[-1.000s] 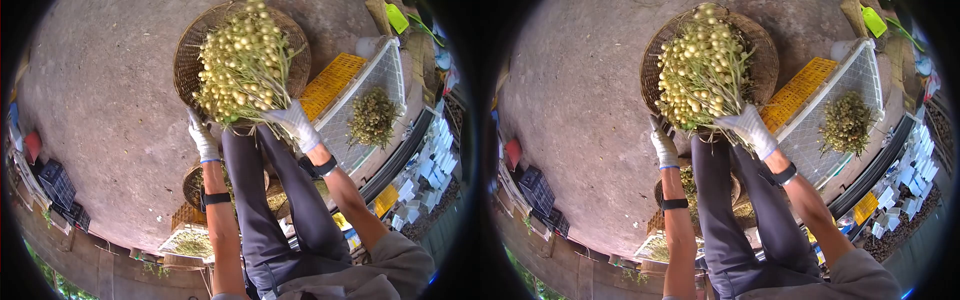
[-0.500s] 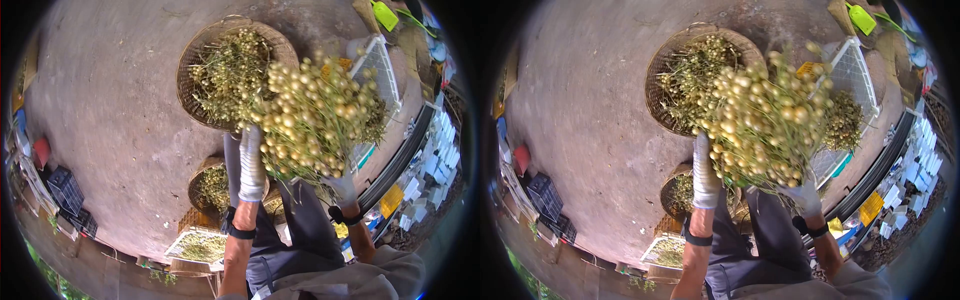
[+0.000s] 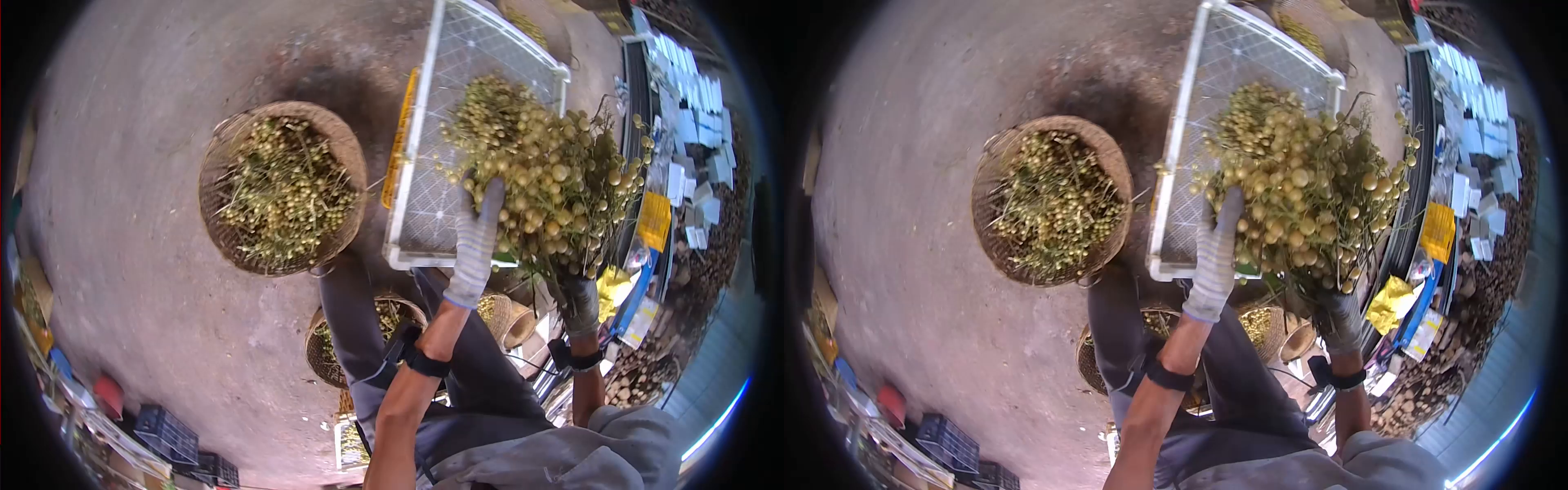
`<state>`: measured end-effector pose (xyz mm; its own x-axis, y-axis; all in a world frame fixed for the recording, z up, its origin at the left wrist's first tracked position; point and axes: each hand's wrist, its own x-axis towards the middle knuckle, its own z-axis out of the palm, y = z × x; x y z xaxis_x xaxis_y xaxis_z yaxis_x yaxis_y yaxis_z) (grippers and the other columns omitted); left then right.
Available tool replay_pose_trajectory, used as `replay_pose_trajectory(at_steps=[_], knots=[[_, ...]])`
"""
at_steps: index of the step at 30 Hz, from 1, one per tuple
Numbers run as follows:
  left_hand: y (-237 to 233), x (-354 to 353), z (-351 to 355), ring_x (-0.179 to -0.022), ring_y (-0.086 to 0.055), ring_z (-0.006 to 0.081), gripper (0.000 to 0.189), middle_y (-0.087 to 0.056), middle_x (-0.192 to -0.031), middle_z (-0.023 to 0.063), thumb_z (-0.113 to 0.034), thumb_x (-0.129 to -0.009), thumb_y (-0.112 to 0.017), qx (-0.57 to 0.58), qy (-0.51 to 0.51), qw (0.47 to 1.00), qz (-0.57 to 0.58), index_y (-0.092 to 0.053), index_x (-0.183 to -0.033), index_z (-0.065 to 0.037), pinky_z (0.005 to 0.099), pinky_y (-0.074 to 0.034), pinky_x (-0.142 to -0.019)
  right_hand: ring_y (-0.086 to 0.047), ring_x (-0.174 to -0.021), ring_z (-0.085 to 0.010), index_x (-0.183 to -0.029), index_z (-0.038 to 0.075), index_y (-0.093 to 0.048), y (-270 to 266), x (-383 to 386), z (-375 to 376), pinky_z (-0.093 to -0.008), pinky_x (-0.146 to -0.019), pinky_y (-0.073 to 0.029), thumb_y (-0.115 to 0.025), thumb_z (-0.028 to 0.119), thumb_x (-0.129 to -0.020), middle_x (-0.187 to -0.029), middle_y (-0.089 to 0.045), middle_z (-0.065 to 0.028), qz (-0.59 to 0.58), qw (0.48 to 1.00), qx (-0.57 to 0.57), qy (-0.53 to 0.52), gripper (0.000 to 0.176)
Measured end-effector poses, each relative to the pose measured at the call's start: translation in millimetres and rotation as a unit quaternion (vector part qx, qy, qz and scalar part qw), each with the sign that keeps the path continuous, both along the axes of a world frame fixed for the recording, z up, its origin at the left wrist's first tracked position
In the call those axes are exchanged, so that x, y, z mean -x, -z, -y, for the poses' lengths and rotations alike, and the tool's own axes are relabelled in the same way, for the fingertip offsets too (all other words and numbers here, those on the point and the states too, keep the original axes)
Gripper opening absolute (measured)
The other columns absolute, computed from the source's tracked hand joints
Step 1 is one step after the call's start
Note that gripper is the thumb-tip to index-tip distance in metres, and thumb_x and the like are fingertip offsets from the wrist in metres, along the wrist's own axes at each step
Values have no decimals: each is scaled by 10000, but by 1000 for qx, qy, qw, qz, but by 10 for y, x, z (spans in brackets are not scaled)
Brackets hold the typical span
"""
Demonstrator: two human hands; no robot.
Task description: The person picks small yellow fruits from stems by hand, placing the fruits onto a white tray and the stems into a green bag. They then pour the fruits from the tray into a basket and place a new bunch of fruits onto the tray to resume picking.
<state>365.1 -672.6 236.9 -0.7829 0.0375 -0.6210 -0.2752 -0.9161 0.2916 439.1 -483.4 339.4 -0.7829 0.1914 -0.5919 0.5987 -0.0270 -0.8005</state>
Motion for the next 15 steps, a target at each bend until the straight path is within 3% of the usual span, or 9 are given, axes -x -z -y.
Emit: replay_pose_trajectory(at_steps=[3,6,7,9,10,11,12,14,15], knots=[[100,241,-613,-1013,-565,125,523,-574,-1147,80,-63,-905,-614,11,16,1000,-23,-373,-1369,-37,246,-476,-892,-564,-1161,-216,-1301,29,-482,-38,145,-143,-341,-954,-481,-739,353,-782,-1242,-588,-75,-47,999,-7,2,663],[226,468,-1015,-1001,-556,117,567,-560,-1204,104,-80,-907,-617,41,36,996,-69,-344,-1402,-37,241,-469,-886,-526,-1209,-232,-1349,-1,-432,441,3,-880,-372,-1003,-438,-687,287,-813,-1327,-526,-116,-75,994,50,59,660],[289,505,-1124,-1098,-517,140,627,-506,-1282,121,-131,-920,-604,61,40,996,-58,-259,-1437,-50,263,-432,-944,-512,-1227,-240,-1378,9,-408,559,24,-1023,-383,-1022,-420,-691,235,-805,-1349,-509,-119,-71,990,77,95,677],[485,504,-1294,-1291,-437,188,761,-400,-1440,155,-233,-946,-578,106,48,993,-32,-88,-1507,-75,305,-357,-1061,-512,-1213,-253,-1356,-24,-403,851,158,-1170,-377,-1017,-422,-672,276,-833,-1324,-507,-171,-109,985,104,81,660],[553,469,-1319,-1308,-411,201,782,-357,-1465,161,-262,-933,-596,115,50,992,-16,-100,-1508,-74,313,-334,-1078,-518,-1202,-261,-1344,-34,-405,990,251,-1169,-375,-1013,-425,-667,285,-840,-1312,-509,-189,-121,979,129,102,652],[621,437,-1345,-1324,-385,214,804,-313,-1491,167,-292,-921,-614,124,53,991,0,-111,-1509,-73,321,-311,-1095,-546,-1147,-262,-1326,-29,-412,1271,325,-1277,-358,-977,-452,-668,290,-846,-1270,-528,-204,-154,970,168,82,630],[836,359,-1413,-1311,-389,215,798,-293,-1498,160,-271,-920,-621,148,34,988,-15,-120,-1506,-64,321,-323,-1089,-581,-1043,-214,-1284,-5,-461,1488,390,-1301,-321,-891,-489,-670,231,-839,-1205,-568,-152,-140,955,226,131,545],[1145,237,-1487,-1311,-389,224,786,-301,-1493,157,-280,-914,-630,202,36,979,-4,-152,-1503,-71,326,-320,-1089,-601,-718,-100,-1147,23,-568,1884,629,-1256,-244,-605,-509,-652,103,-823,-930,-634,-17,-90,973,140,162,344],[1220,139,-1480,-1323,-386,231,781,-330,-1481,161,-311,-908,-631,230,57,971,23,-176,-1501,-87,330,-305,-1095,-608,-668,-90,-1088,34,-619,2005,633,-1304,-223,-532,-499,-655,104,-838,-850,-649,-12,-19,986,112,125,262]])
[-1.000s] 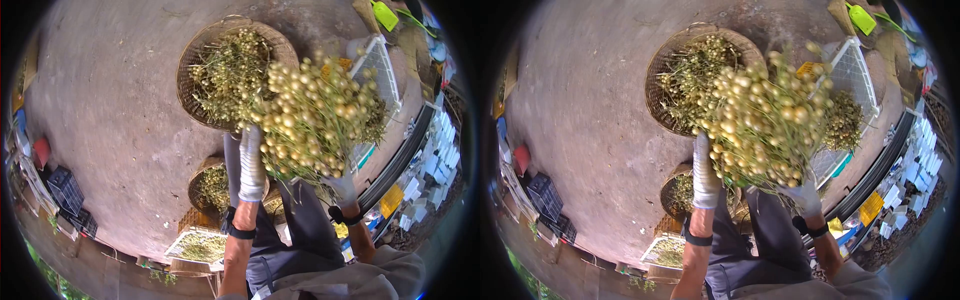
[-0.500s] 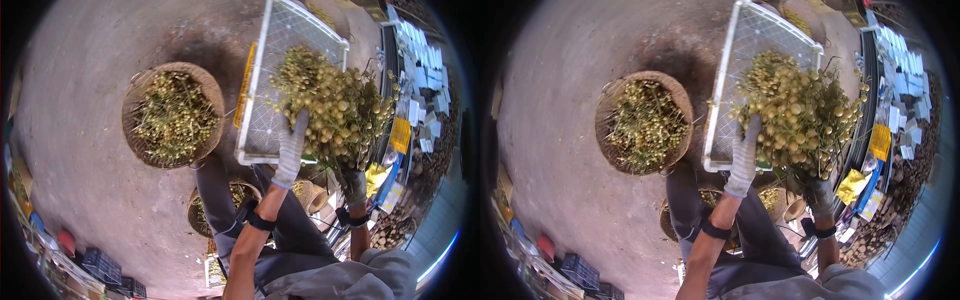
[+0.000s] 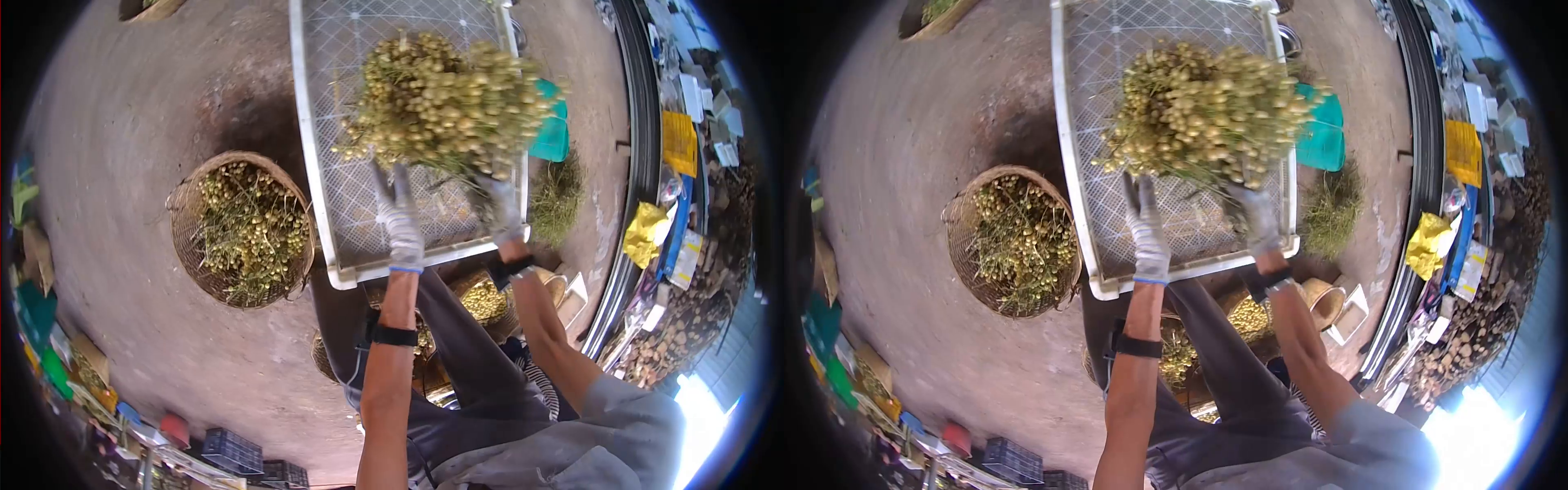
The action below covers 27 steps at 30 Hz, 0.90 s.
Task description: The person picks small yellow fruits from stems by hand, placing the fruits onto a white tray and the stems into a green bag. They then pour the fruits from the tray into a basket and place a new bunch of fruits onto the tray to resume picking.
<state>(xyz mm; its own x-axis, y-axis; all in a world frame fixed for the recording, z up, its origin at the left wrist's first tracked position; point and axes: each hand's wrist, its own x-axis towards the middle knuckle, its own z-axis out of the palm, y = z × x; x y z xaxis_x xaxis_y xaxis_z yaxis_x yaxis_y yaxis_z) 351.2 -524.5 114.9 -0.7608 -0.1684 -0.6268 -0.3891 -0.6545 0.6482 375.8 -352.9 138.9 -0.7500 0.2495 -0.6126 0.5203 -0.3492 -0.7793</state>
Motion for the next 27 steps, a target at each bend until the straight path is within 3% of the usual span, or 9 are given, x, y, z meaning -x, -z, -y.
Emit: replay_pose_trajectory(at_steps=[1,5,8,13,16,18,22,23,27], knots=[[98,-107,16,-1335,-382,238,776,-358,-1468,166,-341,-902,-633,32,14,999,27,-199,-1500,-103,334,-290,-1101,-622,-686,-83,-1085,37,-646,333,51,-70,-232,-549,-518,-677,131,-842,-874,-675,-34,50,994,95,-14,262],[557,-621,109,-1094,-536,181,680,-532,-1279,71,-364,-880,-660,106,69,980,150,-364,-1420,-76,308,-418,-881,-640,-939,-154,-1154,14,-604,1335,-309,-330,-275,-842,-527,-744,149,-802,-1050,-670,-68,-201,947,-132,-213,403],[457,-702,80,-920,-530,110,507,-570,-1103,33,-289,-909,-642,100,84,968,214,-485,-1310,-23,253,-442,-819,-604,-1044,-157,-1222,21,-547,1086,-291,-177,-274,-897,-502,-756,125,-788,-1161,-638,-50,-1,985,-54,-164,493],[497,-736,68,-831,-562,97,425,-612,-975,-16,-296,-877,-679,124,198,937,259,-563,-1223,-77,248,-441,-712,-570,-1104,-165,-1328,39,-445,1977,-449,-207,-307,-918,-492,-817,212,-728,-1249,-597,-44,5,993,-2,-118,727],[355,-580,55,-830,-591,113,434,-626,-1016,15,-311,-867,-691,106,211,936,262,-571,-1220,-88,253,-454,-726,-569,-1121,-186,-1339,38,-430,1891,-395,-60,-328,-930,-488,-860,285,-662,-1252,-596,-70,86,978,-158,-107,840],[325,-527,64,-875,-623,157,479,-632,-1068,60,-351,-856,-699,114,202,946,228,-571,-1234,-87,299,-482,-782,-570,-1133,-211,-1355,39,-406,1751,-362,-6,-341,-940,-481,-897,334,-593,-1263,-590,-89,206,899,-346,-170,953],[135,-436,194,-940,-635,202,538,-629,-1102,88,-402,-834,-709,111,221,950,191,-565,-1249,-90,347,-496,-827,-589,-1101,-301,-1377,27,-338,2000,-717,65,-348,-926,-478,-888,452,-556,-1233,-596,-148,152,931,-304,-134,1076],[160,-469,241,-945,-636,210,559,-630,-1087,84,-427,-820,-717,110,222,950,188,-567,-1245,-96,346,-500,-809,-591,-1098,-314,-1384,26,-336,1222,-525,49,-357,-922,-482,-865,456,-595,-1217,-601,-164,196,929,-289,-122,1043],[199,-672,434,-942,-636,228,502,-629,-1068,77,-413,-816,-723,72,213,951,212,-585,-1197,-117,357,-494,-806,-619,-1049,-313,-1370,23,-388,760,-902,-45,-368,-881,-505,-844,372,-655,-1162,-622,-184,273,916,-247,-161,918]])
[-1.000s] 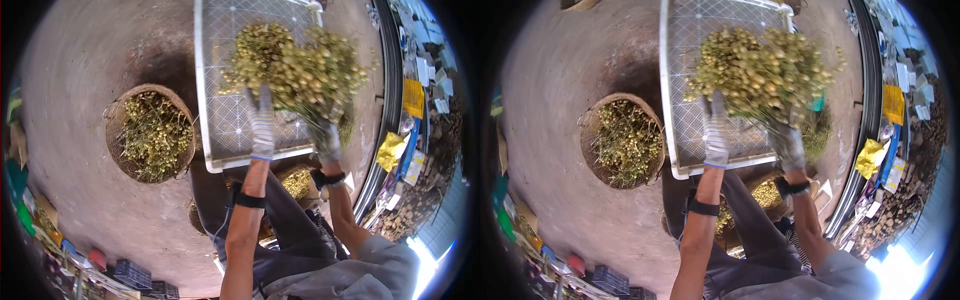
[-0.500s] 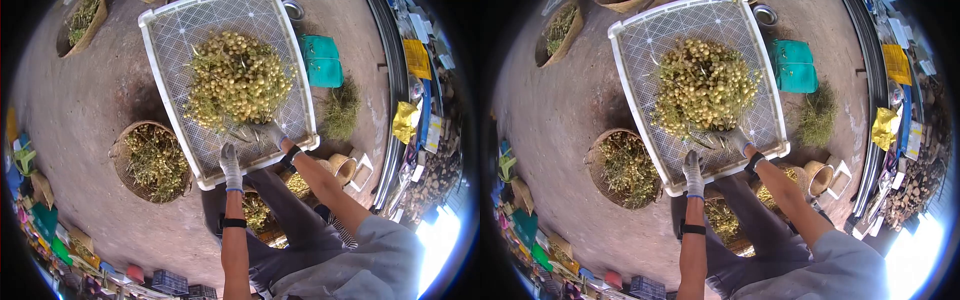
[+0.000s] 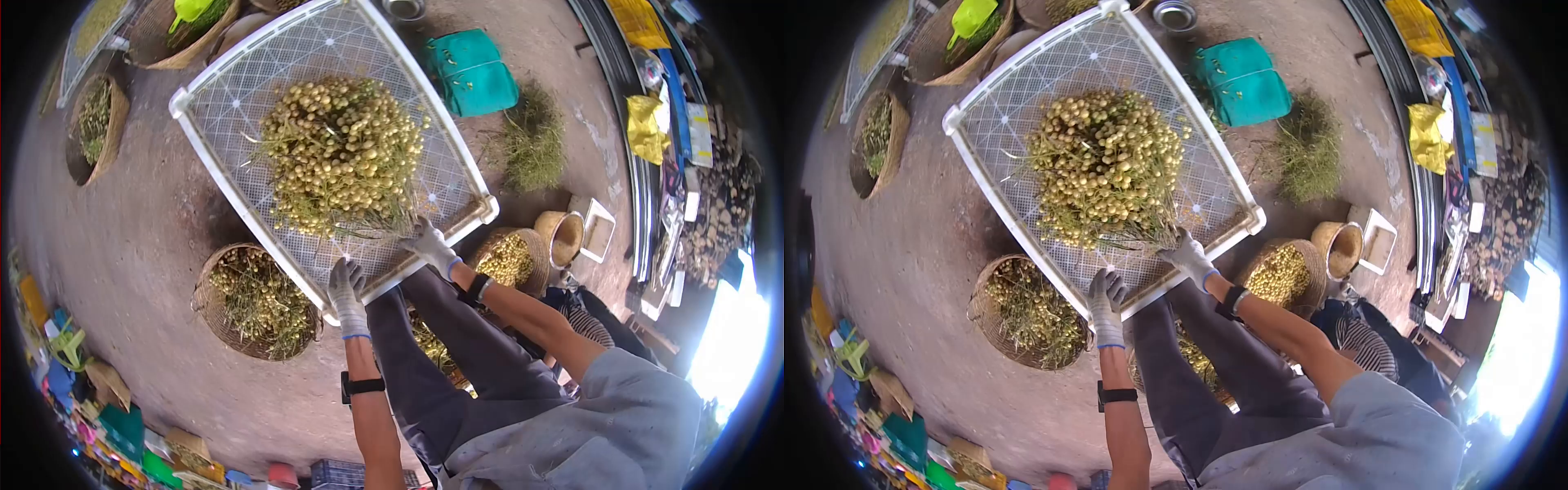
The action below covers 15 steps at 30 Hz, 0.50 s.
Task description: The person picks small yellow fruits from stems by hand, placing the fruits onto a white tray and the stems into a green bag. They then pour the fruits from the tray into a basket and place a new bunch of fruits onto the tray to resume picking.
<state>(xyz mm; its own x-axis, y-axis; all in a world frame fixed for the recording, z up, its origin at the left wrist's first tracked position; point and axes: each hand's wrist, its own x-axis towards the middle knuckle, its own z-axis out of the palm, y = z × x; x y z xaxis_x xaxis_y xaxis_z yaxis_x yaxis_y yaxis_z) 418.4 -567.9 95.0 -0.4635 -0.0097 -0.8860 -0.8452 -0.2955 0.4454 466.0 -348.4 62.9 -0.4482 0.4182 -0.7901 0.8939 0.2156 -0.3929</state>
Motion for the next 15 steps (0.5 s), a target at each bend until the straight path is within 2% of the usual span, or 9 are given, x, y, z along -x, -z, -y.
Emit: replay_pose_trajectory(at_steps=[2,3,4,7,8,11,12,15], knots=[[-71,-139,98,-932,-637,240,446,-628,-1066,82,-390,-833,-710,-5,-2,1000,23,-592,-1164,-115,370,-493,-809,-633,-1015,-288,-1341,15,-430,-61,-432,-22,-362,-857,-514,-827,347,-684,-1130,-635,-186,-63,997,21,25,836],[-134,-224,145,-929,-638,241,439,-632,-1055,82,-382,-835,-709,-8,0,1000,22,-593,-1160,-110,371,-495,-804,-640,-999,-275,-1326,12,-452,-262,-515,-55,-358,-846,-519,-819,335,-698,-1115,-641,-187,-92,995,31,38,796],[-194,-292,201,-926,-640,242,432,-635,-1044,81,-374,-838,-707,-10,2,1000,20,-593,-1156,-106,373,-497,-800,-648,-965,-243,-1303,3,-476,-495,-628,-147,-336,-843,-520,-786,289,-745,-1080,-658,-166,-47,994,92,33,700],[-398,-423,348,-920,-642,244,426,-637,-1035,91,-353,-847,-697,2,22,999,29,-590,-1157,-80,382,-509,-764,-647,-949,-217,-1277,-12,-495,-989,-1046,-213,-322,-836,-519,-754,248,-782,-1039,-670,-159,-119,988,78,62,617],[-455,-472,404,-917,-642,245,427,-635,-1041,97,-347,-847,-696,8,22,999,36,-589,-1158,-75,385,-512,-755,-645,-929,-202,-1219,-28,-541,-1250,-1047,-229,-323,-822,-518,-730,230,-802,-1034,-670,-153,-72,995,49,52,526],[-500,-595,668,-881,-637,250,429,-631,-1054,112,-340,-841,-699,1,18,998,60,-589,-1154,-67,396,-520,-721,-642,-904,-189,-1175,-33,-575,-1379,-1473,-367,-313,-799,-516,-701,207,-820,-1033,-670,-140,-73,986,121,90,446],[-502,-630,745,-878,-635,253,431,-632,-1051,114,-344,-840,-701,2,18,998,61,-591,-1152,-68,398,-519,-720,-638,-876,-183,-1161,-42,-583,-1501,-1520,-424,-310,-778,-514,-680,186,-829,-1007,-673,-128,-45,978,147,139,414],[-627,-692,877,-894,-620,268,452,-624,-1064,123,-353,-846,-691,5,-8,998,67,-568,-1189,-84,406,-508,-712,-631,-853,-172,-1155,-49,-588,-1774,-1620,-675,-300,-745,-515,-679,179,-842,-965,-674,-125,-38,985,83,145,398]])
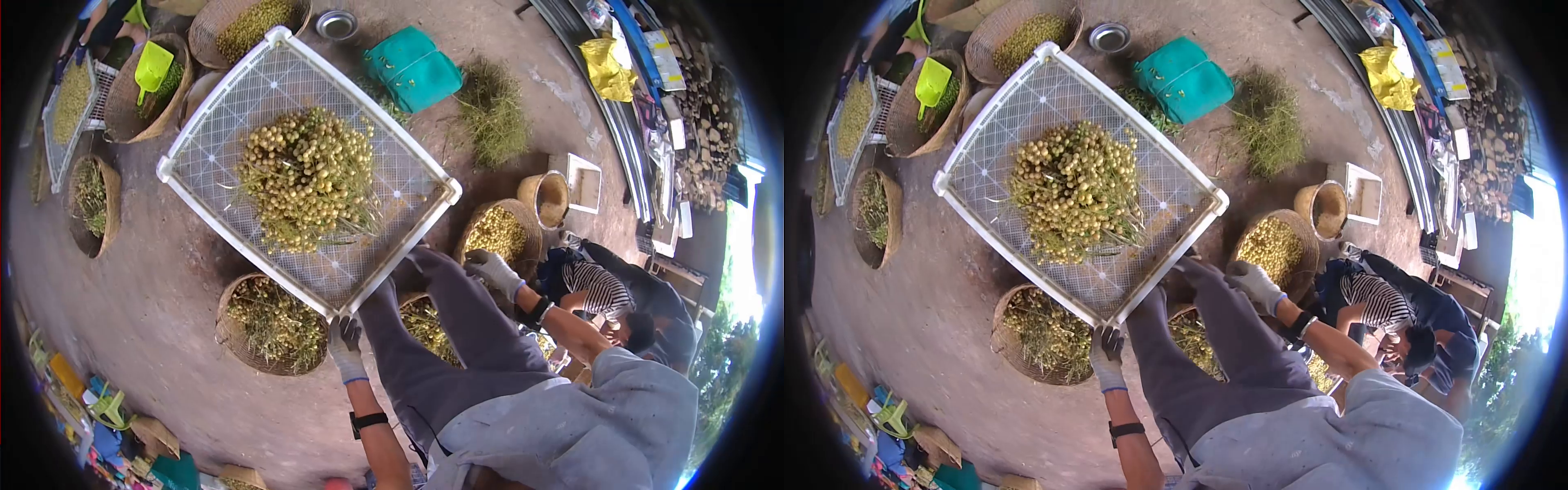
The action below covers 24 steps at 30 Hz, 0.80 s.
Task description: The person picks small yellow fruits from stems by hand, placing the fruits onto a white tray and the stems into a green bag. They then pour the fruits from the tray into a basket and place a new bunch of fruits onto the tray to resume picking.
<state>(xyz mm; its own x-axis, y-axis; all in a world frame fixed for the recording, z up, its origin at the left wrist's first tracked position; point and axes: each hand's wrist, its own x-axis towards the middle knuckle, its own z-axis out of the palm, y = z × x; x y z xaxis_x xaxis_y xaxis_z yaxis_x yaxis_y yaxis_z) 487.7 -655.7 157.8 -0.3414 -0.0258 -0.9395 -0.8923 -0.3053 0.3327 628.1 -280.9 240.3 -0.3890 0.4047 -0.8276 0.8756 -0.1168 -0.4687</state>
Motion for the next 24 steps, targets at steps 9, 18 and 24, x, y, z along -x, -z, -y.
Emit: replay_pose_trajectory(at_steps=[9,18,24], knots=[[-503,-41,-478,-923,-594,253,438,-612,-1087,112,-310,-861,-673,17,-84,996,-23,-540,-1218,-93,412,-494,-760,-602,-793,-110,-1163,0,-599,-225,-85,-1522,-264,-704,-509,-681,111,-859,-938,-679,-67,-32,995,-68,-63,334],[-977,-636,-2012,-849,-631,238,257,-648,-999,85,-255,-918,-601,-84,-242,965,-58,-628,-1107,-83,363,-518,-727,-671,-854,-247,-1124,42,-611,-295,540,-3161,-338,-739,-520,-707,262,-841,-947,-687,-157,-86,946,-120,-289,371],[-1095,-993,-2492,-861,-629,250,247,-654,-1018,91,-280,-930,-590,-119,-298,946,-39,-631,-1079,-86,383,-516,-746,-670,-869,-287,-1068,56,-626,-642,639,-3554,-356,-739,-510,-688,282,-848,-935,-685,-162,-3,910,-165,-379,321]])
